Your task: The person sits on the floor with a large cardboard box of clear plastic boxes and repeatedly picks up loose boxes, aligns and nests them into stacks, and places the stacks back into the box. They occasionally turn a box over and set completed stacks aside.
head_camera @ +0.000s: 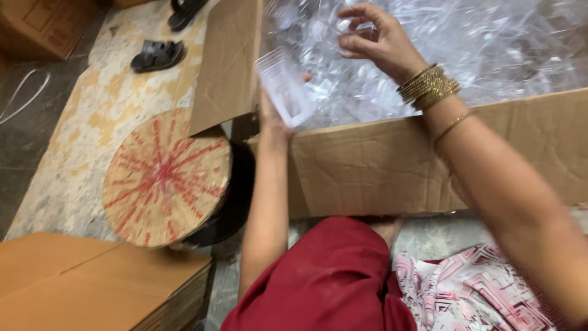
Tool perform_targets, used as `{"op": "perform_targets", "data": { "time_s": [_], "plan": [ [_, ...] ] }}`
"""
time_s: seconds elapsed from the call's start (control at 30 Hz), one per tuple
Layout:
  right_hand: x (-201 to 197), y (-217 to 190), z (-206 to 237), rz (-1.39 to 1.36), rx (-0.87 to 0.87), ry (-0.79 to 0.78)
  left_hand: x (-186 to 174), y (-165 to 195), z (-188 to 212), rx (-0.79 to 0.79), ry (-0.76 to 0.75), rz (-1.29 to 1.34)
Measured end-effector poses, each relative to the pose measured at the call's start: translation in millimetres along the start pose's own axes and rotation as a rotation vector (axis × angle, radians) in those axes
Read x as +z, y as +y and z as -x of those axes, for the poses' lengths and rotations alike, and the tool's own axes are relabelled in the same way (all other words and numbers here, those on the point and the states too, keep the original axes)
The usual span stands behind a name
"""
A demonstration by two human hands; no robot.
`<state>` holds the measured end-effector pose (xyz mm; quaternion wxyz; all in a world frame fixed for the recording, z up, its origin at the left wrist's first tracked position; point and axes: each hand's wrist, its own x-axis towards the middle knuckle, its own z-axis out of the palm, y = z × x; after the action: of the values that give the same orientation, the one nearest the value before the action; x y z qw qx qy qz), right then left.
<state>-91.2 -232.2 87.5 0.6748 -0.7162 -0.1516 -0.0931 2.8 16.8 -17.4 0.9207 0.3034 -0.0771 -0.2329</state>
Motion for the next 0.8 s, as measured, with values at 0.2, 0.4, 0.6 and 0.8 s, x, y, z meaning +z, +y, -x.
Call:
{"op": "perform_targets", "data": {
  "time_s": [0.2, 0.4, 0.6, 0.8],
  "plan": [
    [-14, -38, 56, -0.507, 0.042, 0.129, -15, -2, 0, 0.08, 0.095, -0.015],
    [-35, -83, 142, -0.425, 0.084, 0.313, -27, 4, -6, 0.22, 0.119, -0.028],
    [-76, -121, 252, -0.263, 0.048, 0.634, 46, -68, -23, -0.055, -0.296, 0.132],
    [-102, -121, 332, -0.281, -0.03, 0.893, 168, -191, 47, -0.608, -0.395, 0.303]
  ]
}}
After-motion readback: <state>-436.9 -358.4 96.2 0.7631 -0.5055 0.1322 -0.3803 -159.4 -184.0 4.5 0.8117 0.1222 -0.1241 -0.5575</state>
